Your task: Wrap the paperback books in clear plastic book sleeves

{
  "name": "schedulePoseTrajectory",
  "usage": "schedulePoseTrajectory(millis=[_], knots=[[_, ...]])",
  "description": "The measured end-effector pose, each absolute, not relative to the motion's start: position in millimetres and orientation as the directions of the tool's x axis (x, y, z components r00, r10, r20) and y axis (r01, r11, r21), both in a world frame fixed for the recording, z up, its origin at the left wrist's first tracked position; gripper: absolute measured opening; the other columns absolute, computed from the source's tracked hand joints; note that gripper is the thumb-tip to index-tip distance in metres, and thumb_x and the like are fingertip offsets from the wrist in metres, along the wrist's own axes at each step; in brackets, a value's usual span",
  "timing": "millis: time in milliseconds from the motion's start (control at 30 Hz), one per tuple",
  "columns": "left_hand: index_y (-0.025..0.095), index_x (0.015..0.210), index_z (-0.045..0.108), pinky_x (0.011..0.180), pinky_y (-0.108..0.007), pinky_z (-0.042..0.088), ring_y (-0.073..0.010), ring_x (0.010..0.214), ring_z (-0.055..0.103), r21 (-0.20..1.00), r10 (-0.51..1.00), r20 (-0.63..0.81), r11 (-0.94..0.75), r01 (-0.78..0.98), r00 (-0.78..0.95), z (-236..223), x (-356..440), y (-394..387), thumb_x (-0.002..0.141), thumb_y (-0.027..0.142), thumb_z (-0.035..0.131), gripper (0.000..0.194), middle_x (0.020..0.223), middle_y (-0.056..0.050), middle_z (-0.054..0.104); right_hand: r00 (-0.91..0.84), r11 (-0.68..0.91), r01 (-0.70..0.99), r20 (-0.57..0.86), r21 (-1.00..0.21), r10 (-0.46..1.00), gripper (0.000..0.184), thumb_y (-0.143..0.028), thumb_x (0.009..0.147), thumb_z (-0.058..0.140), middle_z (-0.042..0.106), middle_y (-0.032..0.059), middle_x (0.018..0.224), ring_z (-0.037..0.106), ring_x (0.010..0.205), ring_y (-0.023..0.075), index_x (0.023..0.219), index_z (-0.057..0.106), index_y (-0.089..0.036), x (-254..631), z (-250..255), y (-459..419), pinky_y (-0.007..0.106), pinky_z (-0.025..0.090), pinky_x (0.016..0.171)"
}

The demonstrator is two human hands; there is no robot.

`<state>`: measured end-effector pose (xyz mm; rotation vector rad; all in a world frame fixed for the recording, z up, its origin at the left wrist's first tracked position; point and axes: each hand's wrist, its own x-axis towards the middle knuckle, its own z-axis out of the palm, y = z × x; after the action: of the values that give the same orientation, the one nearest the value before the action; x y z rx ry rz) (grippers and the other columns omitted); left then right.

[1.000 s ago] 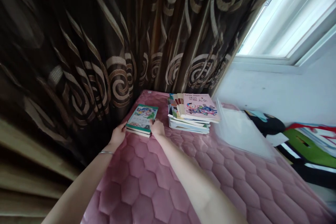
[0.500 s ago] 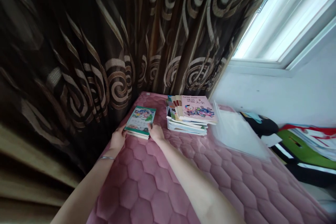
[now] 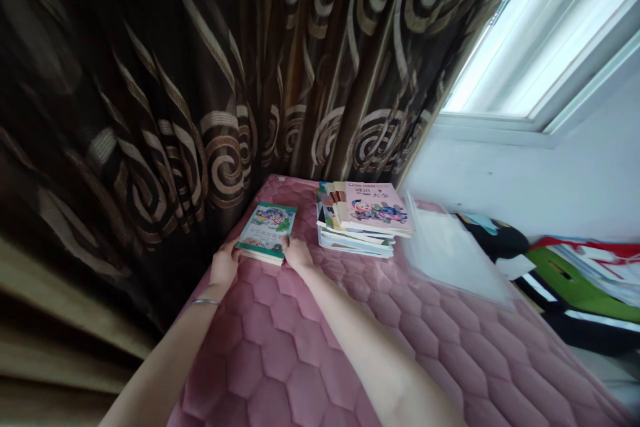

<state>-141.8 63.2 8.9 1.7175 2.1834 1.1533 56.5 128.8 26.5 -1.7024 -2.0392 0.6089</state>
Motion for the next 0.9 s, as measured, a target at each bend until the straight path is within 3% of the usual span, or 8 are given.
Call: schedulePoseTrajectory(millis=[367, 633, 767, 833, 900], knots=[[0.020, 0.113, 0.066, 0.106, -0.036, 0.044, -0.0223, 0.115, 0.061, 0.645, 0.868, 0.346, 0.056, 0.762, -0.356, 7.3, -141.1, 62.6, 0.081, 0.009, 0.055, 0.036, 0.119, -0.008, 0.068, -0.175, 0.147, 0.766, 0.016, -0.625, 0.984, 0.039, -0.032, 0.099, 0.036, 0.070, 0.0220, 0.107, 0.066, 0.104, 0.0287, 0.115, 0.063, -0.009, 56.0, 28.3, 128.3, 0.034, 0.047, 0.087], [0.018, 0.121, 0.057, 0.095, -0.029, 0.052, -0.0173, 0.103, 0.067, 0.698, 0.818, 0.363, 0.079, 0.711, -0.447, 10.0, -141.8, 56.0, 0.070, -0.002, 0.052, 0.054, 0.114, -0.008, 0.068, -0.315, 0.320, 0.628, 0.144, -0.709, 0.938, 0.034, -0.029, 0.094, 0.048, 0.071, 0.0060, 0.104, 0.065, 0.101, 0.0173, 0.124, 0.060, -0.021, 107.6, 30.0, 70.4, 0.024, 0.046, 0.090], [0.011, 0.113, 0.056, 0.099, -0.043, 0.049, -0.0272, 0.110, 0.061, 0.707, 0.729, 0.369, 0.183, 0.683, -0.577, 13.6, -131.3, 39.6, 0.069, 0.001, 0.049, 0.046, 0.107, -0.014, 0.064, -0.411, 0.505, 0.636, 0.297, -0.583, 0.862, 0.028, -0.021, 0.089, 0.050, 0.065, 0.0082, 0.110, 0.059, 0.106, 0.0204, 0.107, 0.071, -0.024, 187.7, 15.9, 20.5, 0.031, 0.045, 0.095], [0.010, 0.108, 0.057, 0.101, -0.053, 0.044, -0.0350, 0.117, 0.054, 0.692, 0.703, 0.370, 0.228, 0.685, -0.608, 13.9, -112.4, 28.6, 0.070, 0.006, 0.050, 0.039, 0.106, -0.016, 0.061, -0.391, 0.497, 0.687, 0.307, -0.530, 0.868, 0.031, -0.018, 0.088, 0.048, 0.065, 0.0081, 0.111, 0.058, 0.106, 0.0215, 0.108, 0.071, -0.027, 230.4, 11.2, 1.3, 0.035, 0.045, 0.097], [0.012, 0.104, 0.059, 0.097, -0.054, 0.045, -0.0377, 0.116, 0.053, 0.668, 0.736, 0.363, 0.222, 0.711, -0.571, 13.9, -80.2, 18.0, 0.073, 0.011, 0.052, 0.032, 0.106, -0.017, 0.060, -0.339, 0.452, 0.737, 0.304, -0.503, 0.890, 0.033, -0.018, 0.087, 0.049, 0.065, 0.0080, 0.114, 0.057, 0.109, 0.0233, 0.111, 0.070, -0.028, 265.8, 9.5, -12.7, 0.039, 0.044, 0.098]])
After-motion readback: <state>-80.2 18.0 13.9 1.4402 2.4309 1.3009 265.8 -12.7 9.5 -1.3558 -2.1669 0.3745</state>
